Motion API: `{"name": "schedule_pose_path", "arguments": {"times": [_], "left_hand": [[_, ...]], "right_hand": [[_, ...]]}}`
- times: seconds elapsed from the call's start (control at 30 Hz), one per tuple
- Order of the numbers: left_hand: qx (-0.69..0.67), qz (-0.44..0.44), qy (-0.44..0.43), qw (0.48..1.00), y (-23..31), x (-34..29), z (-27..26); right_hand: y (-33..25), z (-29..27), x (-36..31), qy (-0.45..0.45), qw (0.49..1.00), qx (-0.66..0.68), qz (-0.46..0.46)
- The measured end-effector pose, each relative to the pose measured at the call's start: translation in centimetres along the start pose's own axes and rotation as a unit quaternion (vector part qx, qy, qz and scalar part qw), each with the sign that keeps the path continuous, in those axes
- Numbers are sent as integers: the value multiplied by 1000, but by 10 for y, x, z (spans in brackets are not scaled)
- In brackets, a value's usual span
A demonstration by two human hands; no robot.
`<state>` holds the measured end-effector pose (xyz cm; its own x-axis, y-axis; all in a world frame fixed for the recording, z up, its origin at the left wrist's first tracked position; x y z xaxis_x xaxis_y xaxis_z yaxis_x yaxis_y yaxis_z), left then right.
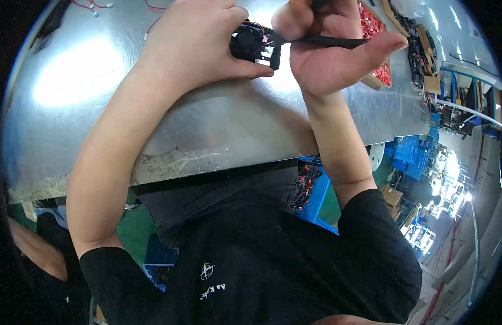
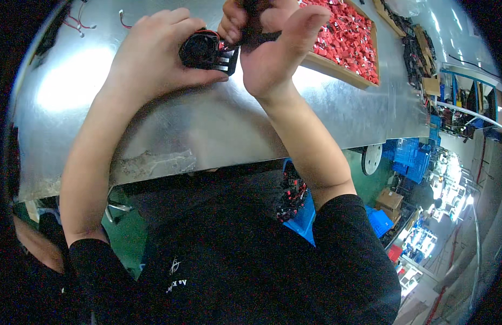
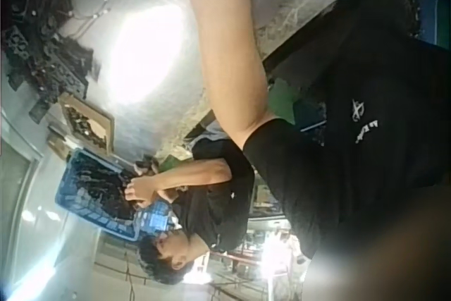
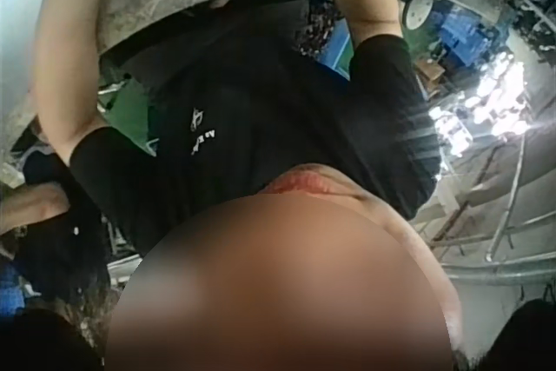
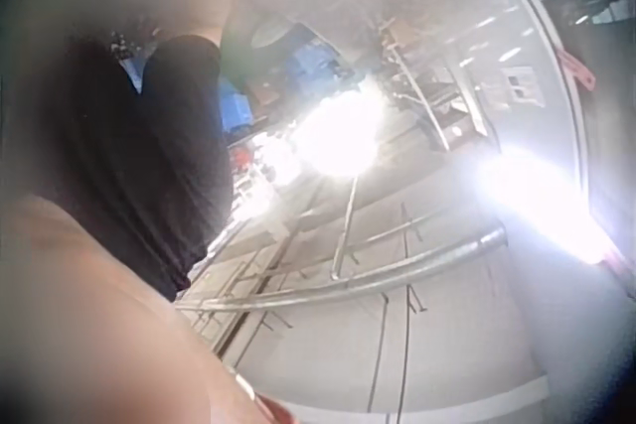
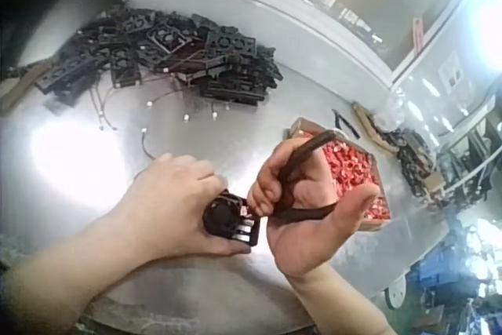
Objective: Assembling electronic cooling fans and trimming wires using pliers at a manufacturing workbench.
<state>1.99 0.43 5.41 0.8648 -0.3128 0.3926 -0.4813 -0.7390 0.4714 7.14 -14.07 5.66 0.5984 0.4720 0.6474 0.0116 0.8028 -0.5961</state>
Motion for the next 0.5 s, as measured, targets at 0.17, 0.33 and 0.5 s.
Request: {"name": "schedule_pose_path", "arguments": {"times": [0.17,0.33,0.5], "left_hand": [[10,-23,-42,999,1,0,-6],[4,-34,-42,999,-2,-4,-7],[-29,-56,-104,993,10,11,-13]], "right_hand": [[5,-8,-3,56,998,8,37],[0,23,0,189,842,-471,186],[10,-16,14,-128,974,-158,99]]}}
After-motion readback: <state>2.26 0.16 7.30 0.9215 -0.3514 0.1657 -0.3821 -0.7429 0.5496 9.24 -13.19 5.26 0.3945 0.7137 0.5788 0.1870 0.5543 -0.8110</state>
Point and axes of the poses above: each hand's wrist, its own x-axis towards the middle knuckle, its own z-axis out of the palm, y = z × x, the point moved 3 cm from there along x, towards the middle knuckle, and after that the axes turned 7 degrees about -x, right-handed, at the moved point
